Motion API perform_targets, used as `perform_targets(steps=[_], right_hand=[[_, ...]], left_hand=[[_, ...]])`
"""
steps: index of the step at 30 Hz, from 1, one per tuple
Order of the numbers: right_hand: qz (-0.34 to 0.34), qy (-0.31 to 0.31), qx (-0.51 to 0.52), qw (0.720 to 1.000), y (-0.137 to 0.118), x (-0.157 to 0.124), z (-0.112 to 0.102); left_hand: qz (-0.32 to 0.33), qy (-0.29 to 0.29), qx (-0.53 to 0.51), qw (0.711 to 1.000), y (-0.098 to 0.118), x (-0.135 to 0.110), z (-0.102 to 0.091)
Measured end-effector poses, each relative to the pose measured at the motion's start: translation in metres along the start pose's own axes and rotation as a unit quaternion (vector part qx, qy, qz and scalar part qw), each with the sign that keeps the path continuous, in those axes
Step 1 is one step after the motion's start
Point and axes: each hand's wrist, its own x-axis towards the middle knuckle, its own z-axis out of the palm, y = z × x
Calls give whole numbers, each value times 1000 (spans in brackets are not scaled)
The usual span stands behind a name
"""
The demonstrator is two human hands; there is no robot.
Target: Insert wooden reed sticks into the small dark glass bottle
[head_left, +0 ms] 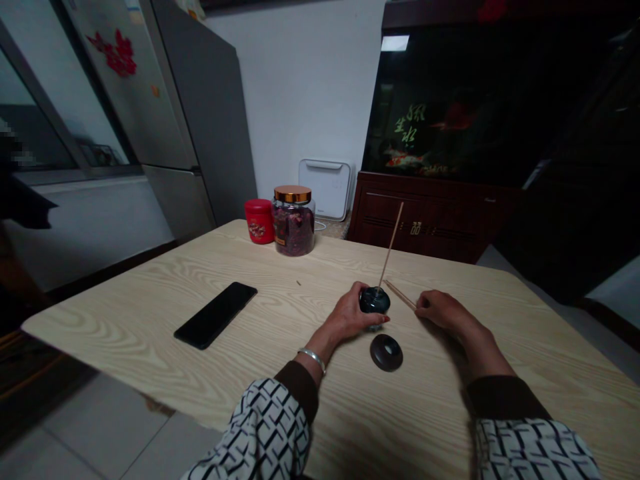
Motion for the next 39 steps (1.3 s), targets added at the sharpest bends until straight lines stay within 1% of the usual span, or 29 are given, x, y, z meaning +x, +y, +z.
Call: perform_targets(steps=[15, 22, 25, 27, 28, 30, 31, 32, 33, 34, 36, 38, 39], right_hand=[[18, 1, -36, 999, -18, -8, -9], [14, -5, -36, 999, -24, -9, -6], [9, -4, -23, 1000, -22, -8, -6], [-2, 3, 0, 1000, -19, -8, -11], [-13, 13, 28, 999, -18, -9, -16], [-45, 49, 129, 989, -17, -13, -31], [-59, 76, 196, 976, -19, -17, -40], [-67, 110, 265, 956, -21, -21, -49], [-66, 147, 331, 930, -26, -26, -59], [-61, 188, 395, 897, -32, -31, -68], [-55, 268, 506, 818, -47, -41, -82], [-71, 330, 582, 740, -63, -48, -90], [-86, 353, 604, 709, -71, -50, -92]], left_hand=[[1, 0, -12, 1000, 1, -1, 0], [-4, 3, -9, 1000, 0, 0, 1], [-5, 2, -9, 1000, -1, 1, 1], [-7, 2, -9, 1000, -1, 1, 1], [-7, 3, -10, 1000, -1, 1, 0], [-8, 5, -10, 1000, -1, 0, 0], [-9, 4, -10, 1000, -1, 0, 0], [-10, 4, -9, 1000, 0, 0, 0], [-12, 3, -7, 1000, 0, 0, 0], [-14, 2, -5, 1000, 0, -1, -1], [-16, 0, -2, 1000, 1, -1, -1], [-14, 0, -1, 1000, 2, -1, -1], [-14, 0, -1, 1000, 2, -1, -1]])
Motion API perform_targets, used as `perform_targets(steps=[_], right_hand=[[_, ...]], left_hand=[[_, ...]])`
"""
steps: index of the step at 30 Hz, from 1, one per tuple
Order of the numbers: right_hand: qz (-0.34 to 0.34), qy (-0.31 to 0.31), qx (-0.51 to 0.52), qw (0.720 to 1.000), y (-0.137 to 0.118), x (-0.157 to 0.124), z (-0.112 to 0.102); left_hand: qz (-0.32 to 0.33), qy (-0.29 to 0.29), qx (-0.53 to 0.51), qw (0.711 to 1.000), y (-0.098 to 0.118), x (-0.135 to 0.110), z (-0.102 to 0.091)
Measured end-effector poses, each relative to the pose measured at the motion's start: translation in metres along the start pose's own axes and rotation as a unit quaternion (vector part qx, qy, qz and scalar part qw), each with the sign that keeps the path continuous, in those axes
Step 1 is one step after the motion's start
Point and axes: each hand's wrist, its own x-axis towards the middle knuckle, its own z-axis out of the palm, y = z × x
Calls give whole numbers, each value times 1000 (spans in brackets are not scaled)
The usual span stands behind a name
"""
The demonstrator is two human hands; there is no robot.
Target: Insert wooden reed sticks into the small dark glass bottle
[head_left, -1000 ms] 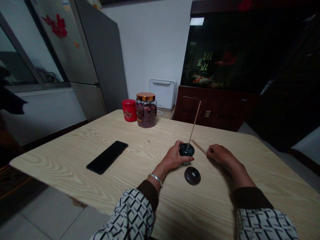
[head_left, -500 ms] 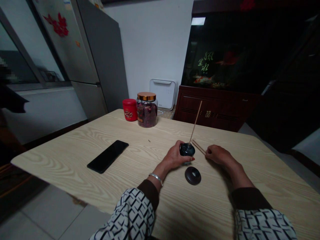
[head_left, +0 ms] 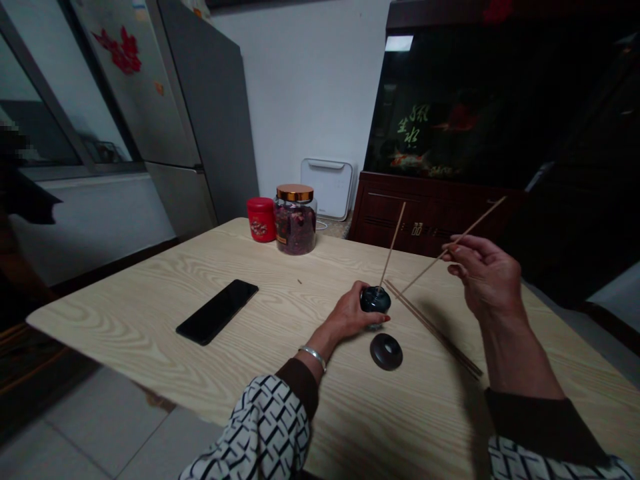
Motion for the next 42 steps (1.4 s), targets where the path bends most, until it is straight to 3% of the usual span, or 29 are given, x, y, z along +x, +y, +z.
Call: perform_targets(steps=[4, 11, 15, 20, 24, 27, 31, 33, 36, 42], right_hand=[[-60, 24, 41, 997, -4, -10, 18], [-91, -30, -8, 995, 6, -20, 31], [-72, -79, -34, 994, 16, -28, 40], [-2, -176, -80, 981, 31, -35, 47], [27, -226, -154, 962, 37, -26, 34], [10, -251, -307, 918, 47, -9, 8], [31, -332, -553, 764, 76, 8, -25], [64, -348, -603, 715, 92, 9, -34], [100, -361, -610, 699, 109, 7, -40], [122, -366, -590, 709, 121, 6, -44]], left_hand=[[-1, 0, -3, 1000, 1, 0, 0], [1, 1, -8, 1000, 0, 1, 1], [19, 4, -13, 1000, -4, 1, 2], [16, 4, -4, 1000, -4, 1, 2], [11, 5, -6, 1000, -1, 1, 1], [8, 1, -11, 1000, 0, -1, 0], [7, 1, -18, 1000, 0, -1, 0], [10, 0, -20, 1000, 0, -1, 0], [12, -3, -18, 1000, -1, 0, 0], [14, 1, -11, 1000, -4, 1, 1]])
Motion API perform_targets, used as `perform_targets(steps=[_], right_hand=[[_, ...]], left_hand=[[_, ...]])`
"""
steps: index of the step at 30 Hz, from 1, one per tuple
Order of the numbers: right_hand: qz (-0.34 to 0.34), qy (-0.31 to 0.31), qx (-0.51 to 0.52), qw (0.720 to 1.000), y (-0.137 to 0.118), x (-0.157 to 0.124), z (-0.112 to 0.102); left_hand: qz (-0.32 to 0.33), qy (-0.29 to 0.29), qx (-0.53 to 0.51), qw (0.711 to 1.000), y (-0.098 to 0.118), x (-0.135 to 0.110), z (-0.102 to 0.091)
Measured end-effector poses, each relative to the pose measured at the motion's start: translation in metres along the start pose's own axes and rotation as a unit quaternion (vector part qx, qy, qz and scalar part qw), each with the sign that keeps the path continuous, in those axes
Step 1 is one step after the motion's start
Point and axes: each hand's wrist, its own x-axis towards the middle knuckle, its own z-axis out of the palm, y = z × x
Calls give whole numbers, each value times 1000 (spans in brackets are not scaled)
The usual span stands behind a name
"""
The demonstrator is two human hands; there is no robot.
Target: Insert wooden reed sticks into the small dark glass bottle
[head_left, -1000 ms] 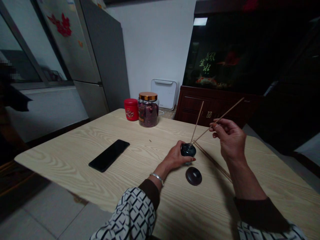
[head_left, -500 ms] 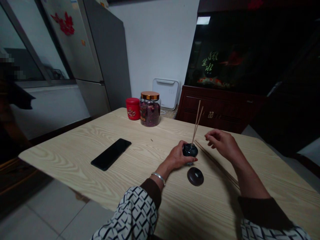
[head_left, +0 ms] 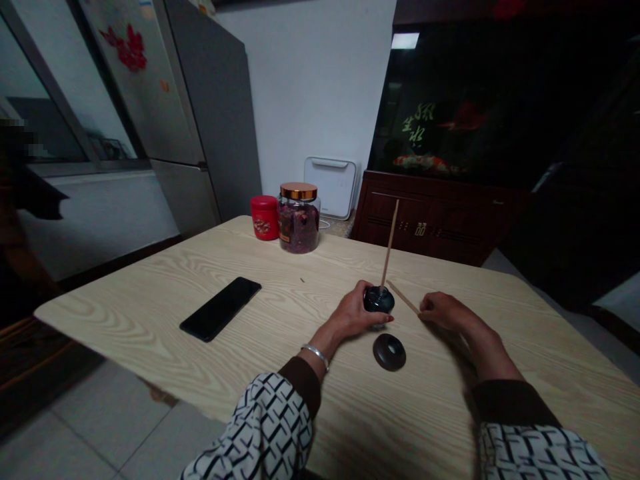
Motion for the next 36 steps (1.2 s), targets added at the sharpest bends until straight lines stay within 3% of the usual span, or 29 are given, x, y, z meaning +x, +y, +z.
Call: perform_targets(steps=[12, 24, 28, 30, 33, 36], right_hand=[[-15, -13, -4, 1000, -5, -5, -5], [23, 24, -111, 993, -45, -21, -8], [16, 20, -105, 994, -45, -21, -10], [3, 29, -71, 997, -40, -21, -16], [-42, 90, 64, 993, -31, -24, -35], [-86, 197, 269, 939, -33, -35, -59]], left_hand=[[-3, 3, 12, 1000, 1, 0, 0], [-8, -1, 17, 1000, 3, 0, -1], [-3, -1, 11, 1000, 0, 1, 0], [-1, -1, 6, 1000, -1, 1, 0], [-4, -4, 6, 1000, 1, 0, 0], [-5, -7, 7, 1000, 3, -1, -1]])
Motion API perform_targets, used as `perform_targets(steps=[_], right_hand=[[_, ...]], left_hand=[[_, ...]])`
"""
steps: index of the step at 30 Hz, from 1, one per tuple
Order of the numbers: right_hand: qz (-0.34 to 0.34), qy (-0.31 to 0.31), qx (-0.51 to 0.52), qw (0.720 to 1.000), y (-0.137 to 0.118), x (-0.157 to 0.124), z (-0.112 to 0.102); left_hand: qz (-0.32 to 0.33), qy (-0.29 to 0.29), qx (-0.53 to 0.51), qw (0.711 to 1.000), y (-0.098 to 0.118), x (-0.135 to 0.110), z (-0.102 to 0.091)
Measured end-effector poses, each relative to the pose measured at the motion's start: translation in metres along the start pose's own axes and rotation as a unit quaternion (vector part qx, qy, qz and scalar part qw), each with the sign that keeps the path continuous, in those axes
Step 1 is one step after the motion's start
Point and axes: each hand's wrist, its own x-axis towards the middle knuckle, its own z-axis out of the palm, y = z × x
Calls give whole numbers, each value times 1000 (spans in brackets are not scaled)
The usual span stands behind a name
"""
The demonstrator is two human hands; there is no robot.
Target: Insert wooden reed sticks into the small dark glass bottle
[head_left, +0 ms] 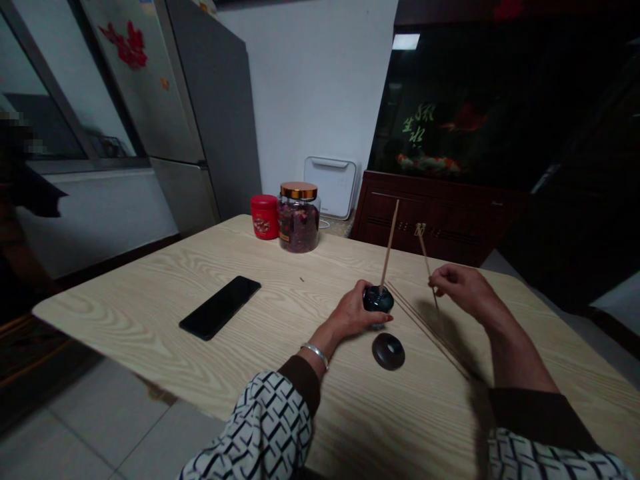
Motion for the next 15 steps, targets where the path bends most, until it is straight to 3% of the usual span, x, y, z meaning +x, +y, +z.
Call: perform_targets(steps=[2, 4, 7, 10, 15], right_hand=[[0, 110, 156, 982, -18, -3, -7], [-7, 203, 291, 935, -38, -7, -7], [-55, 251, 392, 883, -62, -12, 6], [-88, 250, 399, 878, -73, -16, 20], [-110, 224, 345, 905, -76, -19, 33]], left_hand=[[1, -1, 1, 1000, 1, 0, 0], [0, -1, 3, 1000, 1, -1, -1], [-2, 0, 6, 1000, 3, -1, -1], [-7, 0, 12, 1000, 4, -1, -2], [-9, 4, 9, 1000, 3, 0, -1]])
